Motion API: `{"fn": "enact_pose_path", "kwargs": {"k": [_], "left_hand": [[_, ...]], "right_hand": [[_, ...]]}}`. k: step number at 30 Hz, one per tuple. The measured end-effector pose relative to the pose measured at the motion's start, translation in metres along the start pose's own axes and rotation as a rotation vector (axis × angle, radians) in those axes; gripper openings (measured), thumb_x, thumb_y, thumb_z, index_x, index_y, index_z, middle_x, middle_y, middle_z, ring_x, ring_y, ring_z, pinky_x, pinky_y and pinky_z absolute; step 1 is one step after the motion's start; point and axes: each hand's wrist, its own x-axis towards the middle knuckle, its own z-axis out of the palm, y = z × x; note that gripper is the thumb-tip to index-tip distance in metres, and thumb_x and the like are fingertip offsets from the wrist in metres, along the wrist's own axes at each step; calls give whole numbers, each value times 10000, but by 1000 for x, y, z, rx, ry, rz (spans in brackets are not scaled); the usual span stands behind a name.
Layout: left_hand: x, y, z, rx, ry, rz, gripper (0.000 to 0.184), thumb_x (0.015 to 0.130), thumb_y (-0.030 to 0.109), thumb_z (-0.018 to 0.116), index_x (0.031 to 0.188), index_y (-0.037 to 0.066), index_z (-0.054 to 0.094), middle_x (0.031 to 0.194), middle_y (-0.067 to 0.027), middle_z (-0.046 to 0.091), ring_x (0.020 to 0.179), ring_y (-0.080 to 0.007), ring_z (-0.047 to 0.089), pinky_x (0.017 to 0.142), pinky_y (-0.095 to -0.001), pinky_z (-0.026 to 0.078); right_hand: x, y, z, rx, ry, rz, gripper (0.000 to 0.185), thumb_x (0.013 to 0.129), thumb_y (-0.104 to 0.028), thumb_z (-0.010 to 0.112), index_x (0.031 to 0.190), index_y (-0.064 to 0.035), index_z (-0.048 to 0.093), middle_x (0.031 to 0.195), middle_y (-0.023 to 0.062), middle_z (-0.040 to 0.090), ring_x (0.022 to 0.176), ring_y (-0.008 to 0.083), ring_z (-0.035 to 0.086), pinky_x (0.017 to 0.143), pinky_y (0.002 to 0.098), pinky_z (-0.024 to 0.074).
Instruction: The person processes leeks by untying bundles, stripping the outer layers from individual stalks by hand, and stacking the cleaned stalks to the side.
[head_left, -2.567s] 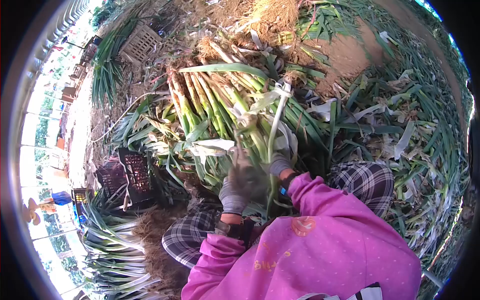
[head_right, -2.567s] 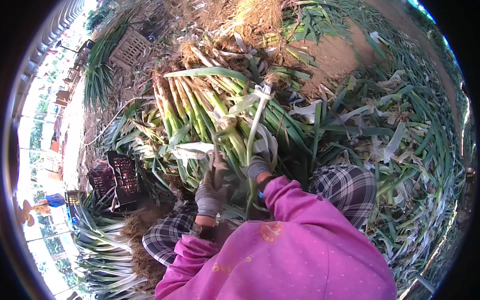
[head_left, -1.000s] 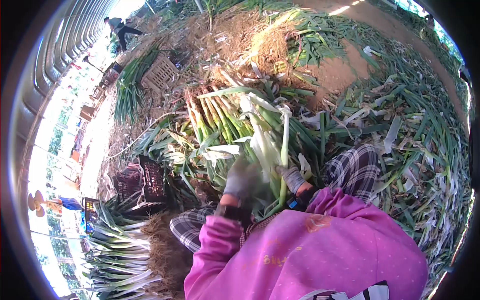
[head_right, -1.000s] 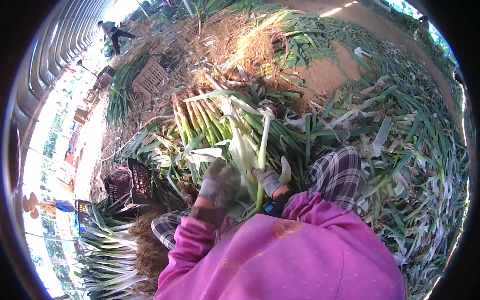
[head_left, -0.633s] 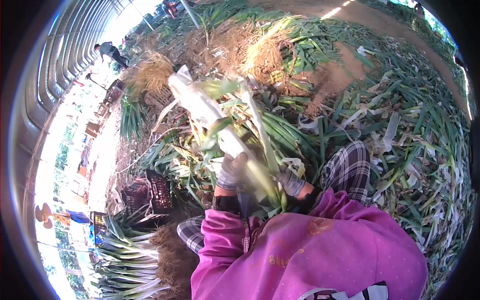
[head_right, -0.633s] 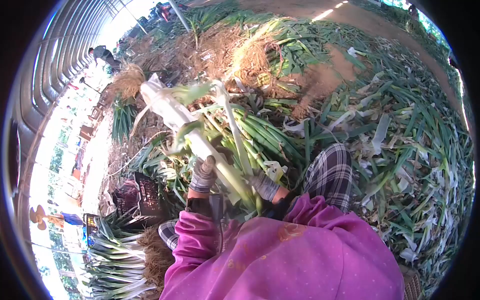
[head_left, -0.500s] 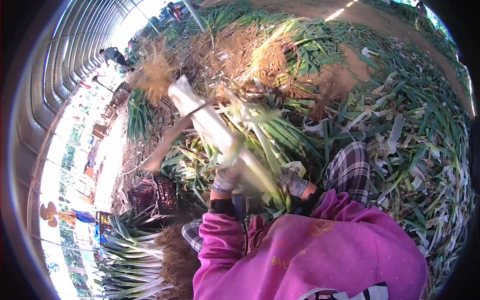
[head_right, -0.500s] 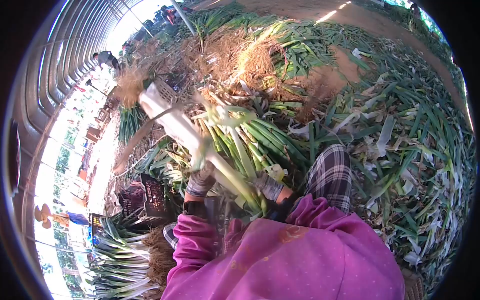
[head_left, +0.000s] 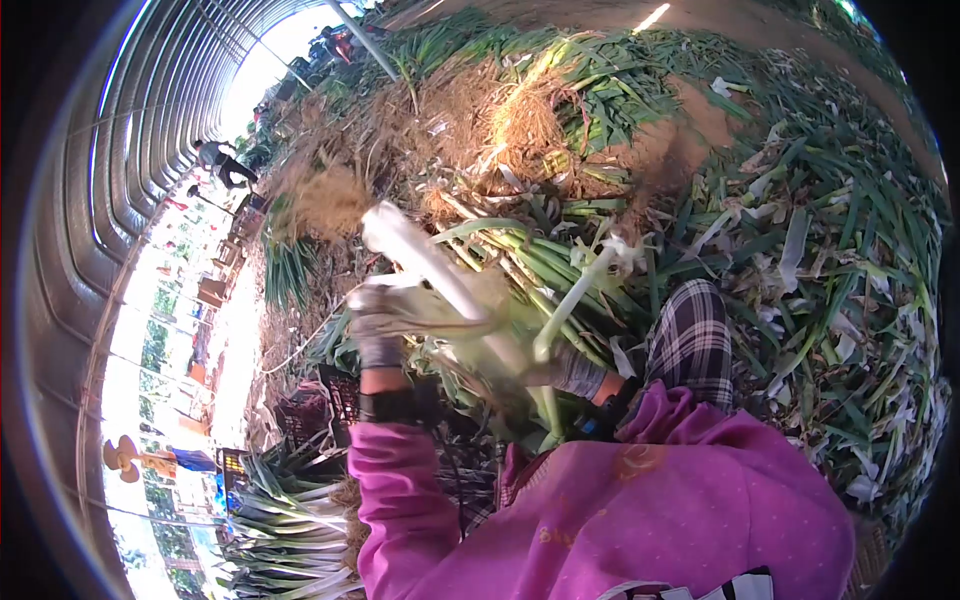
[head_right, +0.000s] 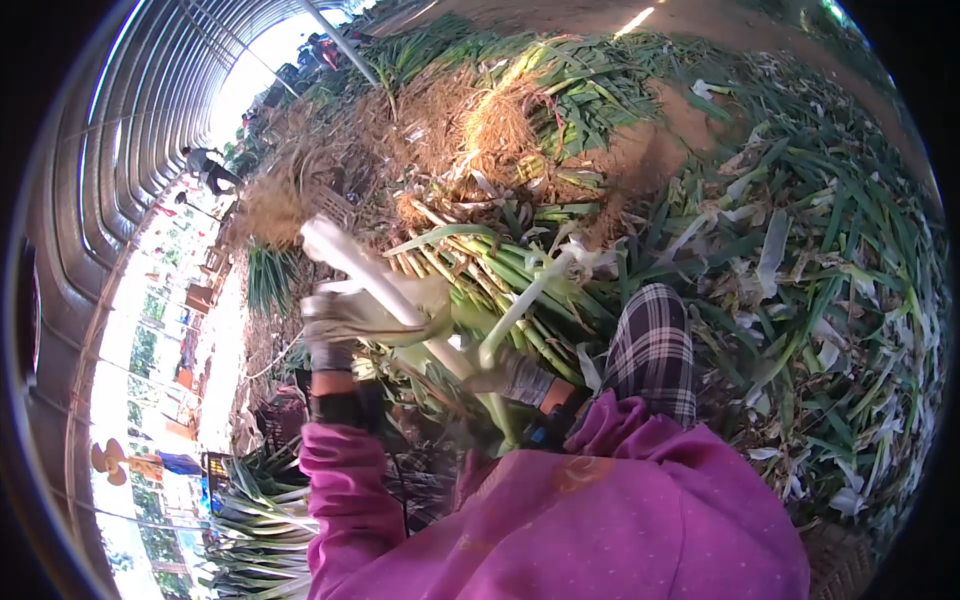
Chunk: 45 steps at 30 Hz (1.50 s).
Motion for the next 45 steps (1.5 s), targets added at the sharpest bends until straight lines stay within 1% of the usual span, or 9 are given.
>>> {"fn": "enact_pose_path", "kwargs": {"k": [1, 6, 13, 19, 32, 38, 40, 43, 45], "left_hand": [[-15, 58, 36, 170, 93, -11, 236, 865, 223, 524, 1030, 54, 522, 926, -79, 575, 835, -193, 584, 723, -347, 510], [17, 82, 48, 1521, -846, 366, 455, 854, 158, 526, 1271, 34, 392, 1145, -101, 531, 937, -172, 559, 771, -297, 487], [48, 102, -1, 2054, -538, 300, 409, 856, 155, 524, 1235, 41, 420, 1115, -87, 542, 917, -164, 562, 764, -289, 489], [98, 222, -99, 1856, 301, 429, 371, 858, 152, 523, 1205, 47, 445, 1089, -75, 552, 899, -156, 564, 758, -282, 491], [-28, -102, -5, 1273, -438, -54, 291, 862, 145, 519, 1139, 60, 497, 1033, -49, 573, 860, -140, 569, 745, -268, 495], [-40, -117, 40, 237, -750, -212, 256, 863, 142, 518, 1108, 66, 521, 1007, -37, 582, 842, -132, 572, 738, -262, 497], [-11, -78, 52, 405, -798, -109, 219, 869, 146, 506, 1074, 80, 545, 981, -25, 593, 814, -129, 577, 711, -263, 503], [67, -36, -26, 774, -130, 69, 182, 881, 191, 439, 936, 81, 574, 758, -24, 575, 621, -156, 539, 537, -258, 472], [119, 32, -152, 588, 100, -67, 283, 900, 202, 405, 1144, 60, 419, 920, -67, 550, 757, -167, 543, 632, -288, 485]], "right_hand": [[0, -11, -4, 30, -15, 7, 402, 645, -210, 764, 971, -51, 590, 865, 50, 621, 745, 124, 563, 658, 285, 474], [-6, -10, -4, 231, -119, 118, 394, 655, -205, 758, 975, -48, 589, 868, 47, 621, 750, 120, 561, 658, 283, 474], [-10, -19, -12, 353, -279, 190, 381, 670, -199, 749, 980, -45, 589, 872, 43, 621, 756, 115, 559, 659, 280, 473], [-22, -31, -19, 462, -452, 294, 371, 683, -193, 742, 985, -42, 588, 875, 40, 620, 761, 110, 558, 659, 277, 472], [-35, -33, 16, 452, -927, 499, 320, 752, -187, 697, 1005, -31, 578, 856, 26, 620, 763, 78, 545, 645, 253, 467], [-39, -39, 9, 514, -847, 511, 326, 753, -198, 698, 1004, -30, 576, 844, 25, 620, 754, 75, 543, 640, 246, 464], [-36, -43, 7, 554, -815, 497, 328, 754, -202, 699, 1004, -29, 576, 840, 24, 620, 751, 74, 543, 638, 244, 464], [-34, -59, -1, 682, -744, 460, 331, 755, -208, 699, 1003, -28, 575, 834, 24, 620, 747, 73, 542, 636, 241, 463], [-32, -70, -9, 734, -685, 452, 333, 755, -212, 700, 1003, -28, 574, 830, 23, 620, 744, 71, 541, 634, 239, 462]]}}
